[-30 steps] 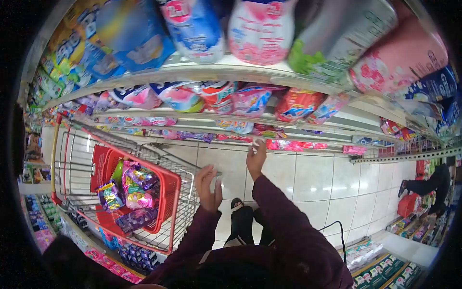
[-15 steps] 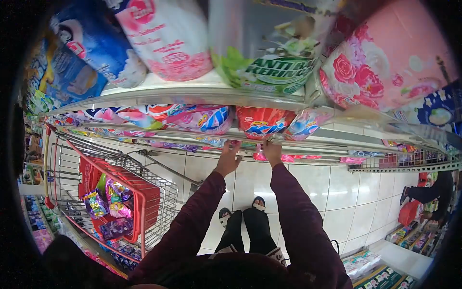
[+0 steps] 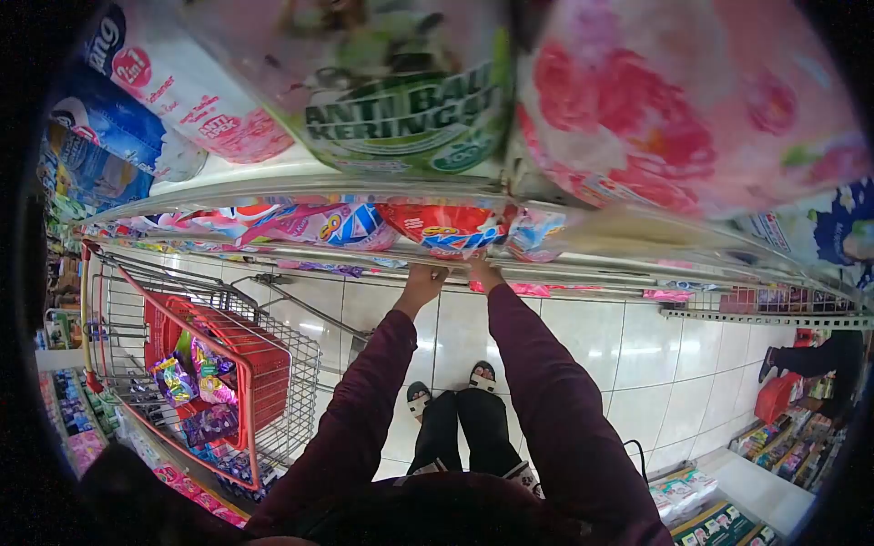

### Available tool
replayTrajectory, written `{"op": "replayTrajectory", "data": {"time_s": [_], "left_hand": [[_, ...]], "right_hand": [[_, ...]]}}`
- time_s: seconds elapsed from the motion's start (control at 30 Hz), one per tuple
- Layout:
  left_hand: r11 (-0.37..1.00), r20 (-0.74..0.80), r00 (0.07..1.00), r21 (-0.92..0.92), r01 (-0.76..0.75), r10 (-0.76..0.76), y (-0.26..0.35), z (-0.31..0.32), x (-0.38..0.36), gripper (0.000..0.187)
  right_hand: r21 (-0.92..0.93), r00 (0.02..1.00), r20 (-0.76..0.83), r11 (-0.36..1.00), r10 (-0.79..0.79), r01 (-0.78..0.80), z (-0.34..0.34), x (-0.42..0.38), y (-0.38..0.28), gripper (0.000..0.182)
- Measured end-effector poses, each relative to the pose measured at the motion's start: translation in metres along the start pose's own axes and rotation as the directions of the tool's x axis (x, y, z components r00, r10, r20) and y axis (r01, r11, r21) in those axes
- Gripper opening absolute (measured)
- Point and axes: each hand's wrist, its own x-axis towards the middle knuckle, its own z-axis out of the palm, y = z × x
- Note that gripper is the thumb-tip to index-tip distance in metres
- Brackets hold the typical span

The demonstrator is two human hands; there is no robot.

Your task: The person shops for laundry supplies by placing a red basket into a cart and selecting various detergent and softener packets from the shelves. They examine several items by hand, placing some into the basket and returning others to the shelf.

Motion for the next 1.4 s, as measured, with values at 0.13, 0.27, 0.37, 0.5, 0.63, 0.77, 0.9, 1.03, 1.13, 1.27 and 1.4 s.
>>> {"op": "replayTrajectory", "data": {"time_s": [0.13,0.27,0.37,0.5,0.63,0.77,0.9,1.03,1.13,1.27,1.4], "left_hand": [[0.997,-0.377,0.923,0.041,-0.069,0.079,0.049,0.018,-0.02,0.041],[0.974,-0.428,0.901,-0.225,-0.023,-0.078,0.078,0.029,-0.025,0.041],[0.985,-0.414,0.906,-0.172,0.021,-0.091,0.082,0.031,-0.025,0.038],[0.992,-0.428,0.903,-0.123,-0.013,-0.041,0.086,0.024,-0.027,0.048],[0.991,-0.503,0.863,-0.087,-0.105,0.048,0.092,0.002,-0.051,0.063],[0.996,-0.529,0.848,-0.08,-0.04,-0.009,0.074,0.011,-0.107,0.061],[0.969,-0.446,0.872,-0.217,0.115,-0.203,0.067,0.052,-0.177,0.06],[0.957,-0.35,0.901,-0.225,0.185,-0.256,0.074,0.079,-0.226,0.061],[0.965,-0.328,0.922,-0.222,0.137,-0.206,0.084,0.079,-0.244,0.061],[0.963,-0.313,0.946,-0.269,0.001,-0.088,0.102,0.065,-0.258,0.061],[0.947,-0.257,0.959,-0.262,-0.186,0.117,0.164,0.02,-0.284,0.068]], "right_hand": [[-0.362,0.997,0.033,0.929,-0.066,0.073,-0.02,-0.031,-0.043,0.028],[-0.12,0.977,-0.2,0.992,-0.068,0.044,-0.03,-0.06,-0.053,0.031],[0.115,0.901,-0.427,0.984,-0.074,0.136,-0.025,-0.06,-0.03,0.025],[0.026,0.487,-0.859,0.938,-0.156,0.345,-0.042,-0.066,-0.003,0.019],[-0.378,0.754,-0.598,0.734,0.271,-0.564,-0.082,-0.037,0.065,0.031],[0.546,0.812,-0.272,0.778,0.516,-0.311,-0.111,-0.031,0.131,0.032],[0.193,0.901,-0.429,0.968,-0.064,0.16,-0.08,0.014,0.227,0.033],[0.982,0.941,-0.189,0.032,0.28,0.187,-0.129,-0.085,0.074,0.03],[0.958,0.97,-0.212,-0.168,0.123,0.231,-0.126,-0.138,0.063,0.029],[0.986,0.986,-0.153,0.077,0.062,0.148,-0.109,-0.239,0.072,0.024],[0.653,0.949,-0.104,0.699,-0.299,0.292,-0.074,-0.359,0.034,0.015]]}}
